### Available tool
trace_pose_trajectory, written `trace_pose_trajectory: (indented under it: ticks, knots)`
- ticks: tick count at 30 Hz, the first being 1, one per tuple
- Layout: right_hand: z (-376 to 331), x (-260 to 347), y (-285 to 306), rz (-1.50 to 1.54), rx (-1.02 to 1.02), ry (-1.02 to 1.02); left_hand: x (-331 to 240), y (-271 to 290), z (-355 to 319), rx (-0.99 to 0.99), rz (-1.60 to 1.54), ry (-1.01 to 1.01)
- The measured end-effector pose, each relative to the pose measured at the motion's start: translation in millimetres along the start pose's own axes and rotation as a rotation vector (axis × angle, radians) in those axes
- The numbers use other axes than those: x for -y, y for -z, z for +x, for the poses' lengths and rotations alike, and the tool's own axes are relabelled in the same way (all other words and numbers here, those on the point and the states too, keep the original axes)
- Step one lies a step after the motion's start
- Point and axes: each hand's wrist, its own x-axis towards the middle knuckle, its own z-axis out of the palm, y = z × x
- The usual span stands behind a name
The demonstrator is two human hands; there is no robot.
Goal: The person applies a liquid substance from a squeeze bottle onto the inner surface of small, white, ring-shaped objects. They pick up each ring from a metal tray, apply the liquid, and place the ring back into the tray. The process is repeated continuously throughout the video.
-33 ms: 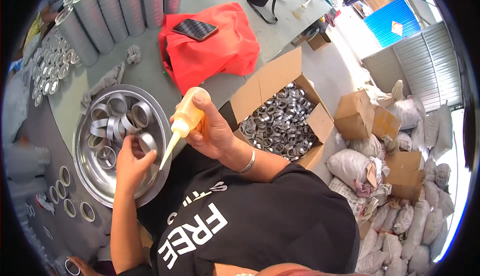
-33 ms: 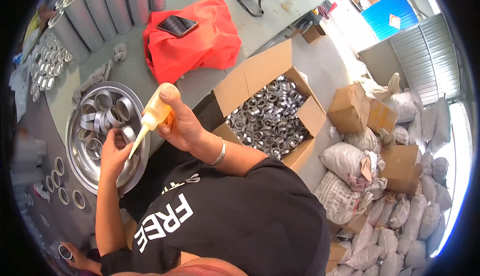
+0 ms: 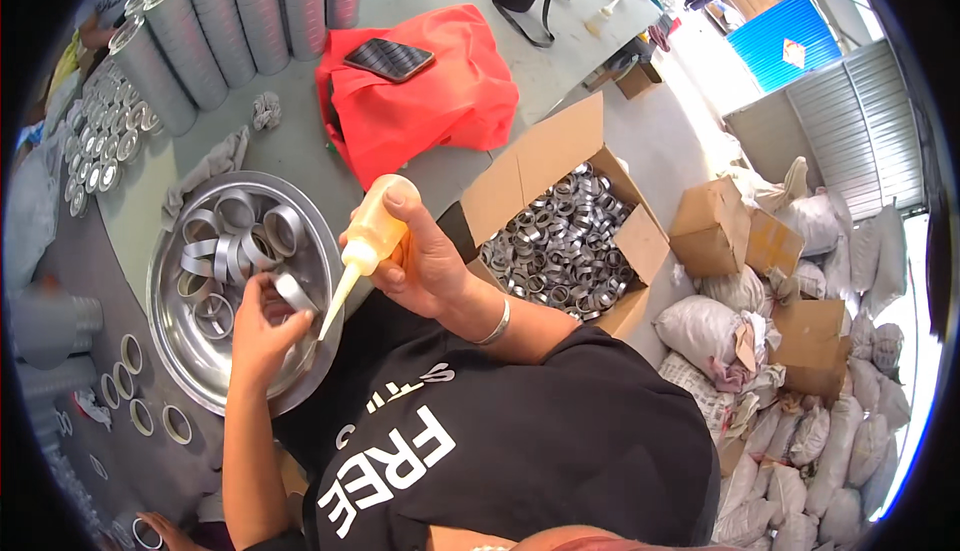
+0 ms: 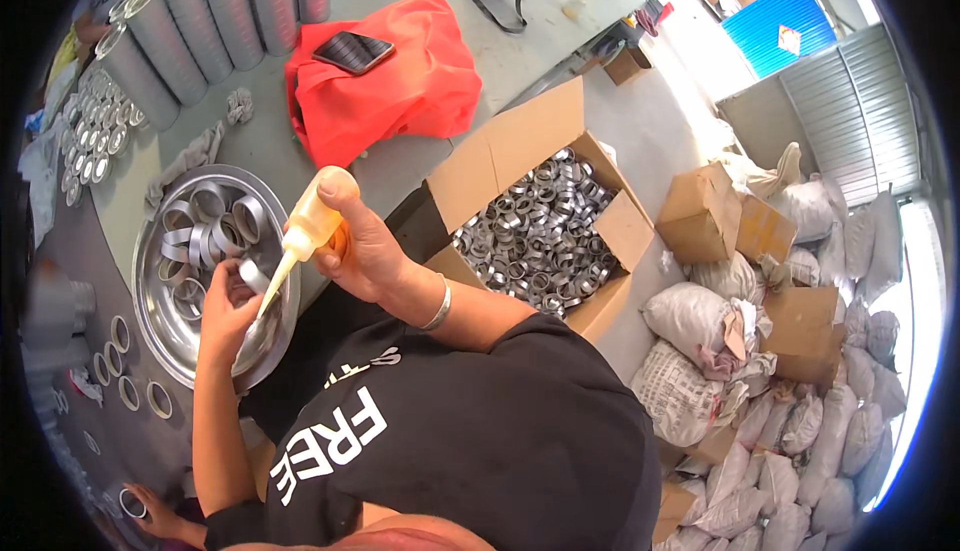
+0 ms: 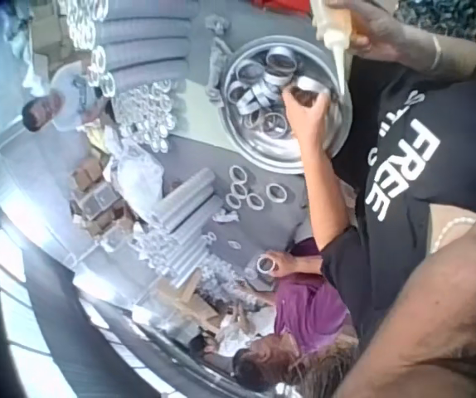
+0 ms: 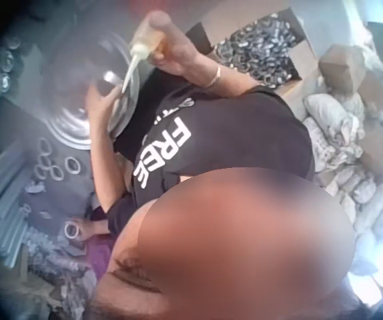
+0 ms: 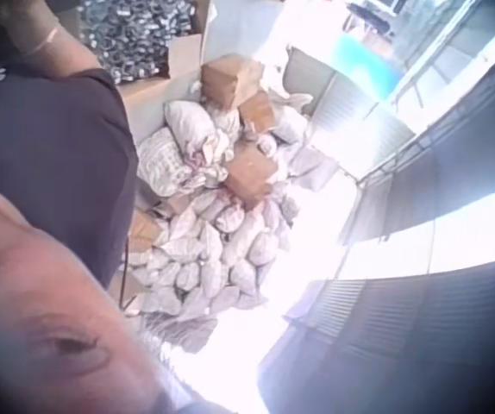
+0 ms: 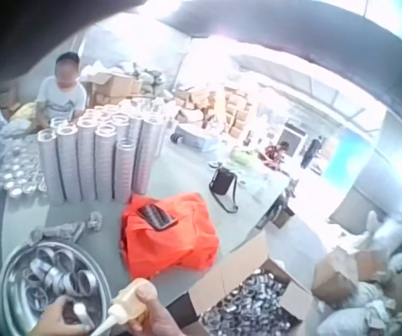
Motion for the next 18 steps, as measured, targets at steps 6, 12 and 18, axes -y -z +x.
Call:
trace_pose_trajectory:
  ticks: [6, 12, 18]
  knots:
    - [2, -3, -2, 0.011, 0.0, -0.016, -14, 17, -42, 0.027, 0.212, -0.037]
    - [3, -2, -3, -0.01, 0.015, -0.009, -4, 34, -45, 0.059, 0.67, -0.152]
    - [6, -1, -7, -0.048, -0.029, -0.055, 9, 42, -22, 0.259, 0.408, -0.163]
